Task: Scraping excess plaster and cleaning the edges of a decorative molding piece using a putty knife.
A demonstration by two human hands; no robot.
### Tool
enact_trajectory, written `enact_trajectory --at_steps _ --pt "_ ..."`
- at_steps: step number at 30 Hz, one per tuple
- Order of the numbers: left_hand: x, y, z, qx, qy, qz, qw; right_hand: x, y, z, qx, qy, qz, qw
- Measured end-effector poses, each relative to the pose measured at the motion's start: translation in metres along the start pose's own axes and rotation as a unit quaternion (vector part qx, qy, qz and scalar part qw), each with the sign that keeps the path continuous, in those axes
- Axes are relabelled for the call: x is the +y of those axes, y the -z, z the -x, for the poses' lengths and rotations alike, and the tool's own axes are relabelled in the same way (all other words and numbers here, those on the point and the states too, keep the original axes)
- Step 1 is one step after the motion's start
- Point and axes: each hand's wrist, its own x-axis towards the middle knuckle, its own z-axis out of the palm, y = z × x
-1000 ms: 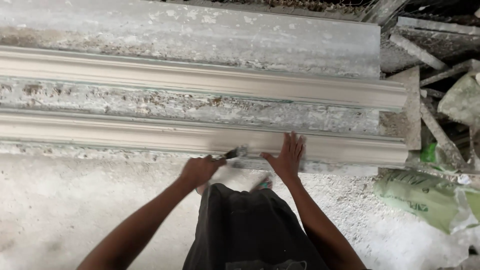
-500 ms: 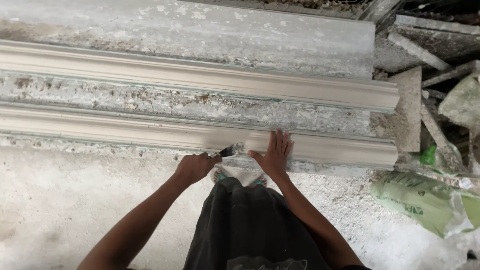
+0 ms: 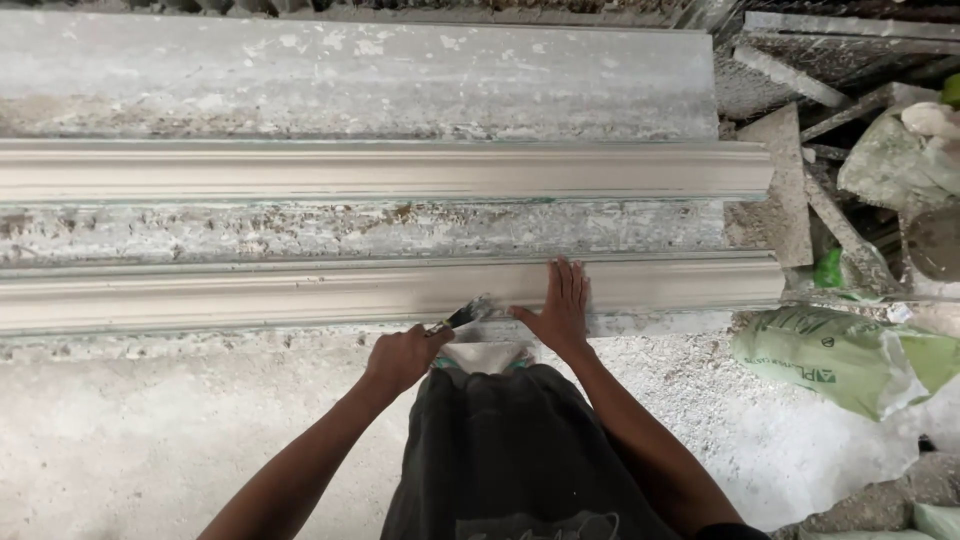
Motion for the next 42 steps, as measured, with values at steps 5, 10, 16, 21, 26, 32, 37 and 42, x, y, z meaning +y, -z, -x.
enact_trajectory --at_steps 5,10,16,21,26,32,37,42 --pt "0.018 -0.011 -0.016 0.012 -0.009 0.014 1.000 0.003 -0.002 -0.001 -0.002 -0.009 0.006 1.000" --pt "0.020 0.003 -0.008 0.035 -0.022 0.046 0.998 0.003 0.008 0.004 -0.009 -0.019 -0.011 1.000" --pt "0.030 -0.015 -0.036 0.060 -0.049 0.032 0.996 0.009 0.008 0.000 -0.003 -0.014 -0.015 1.000" --pt "0.026 0.002 -0.018 0.077 -0.030 0.026 0.996 0.021 0.024 0.008 -0.038 -0.021 -0.006 0.999" --pt "0.042 -0.005 -0.036 0.085 -0.046 0.028 0.995 0.025 0.020 0.006 -0.033 -0.020 -0.026 0.999" --pt "0.046 -0.001 -0.035 0.096 -0.049 0.024 0.994 0.038 0.027 0.010 -0.035 0.004 -0.010 0.999" --pt "0.063 -0.003 -0.047 0.100 -0.030 0.004 0.995 0.047 0.037 0.009 -0.027 0.031 -0.012 0.999" --pt "0.080 -0.015 -0.053 0.051 -0.016 0.036 0.998 0.065 0.063 0.011 0.008 0.024 -0.174 0.984"
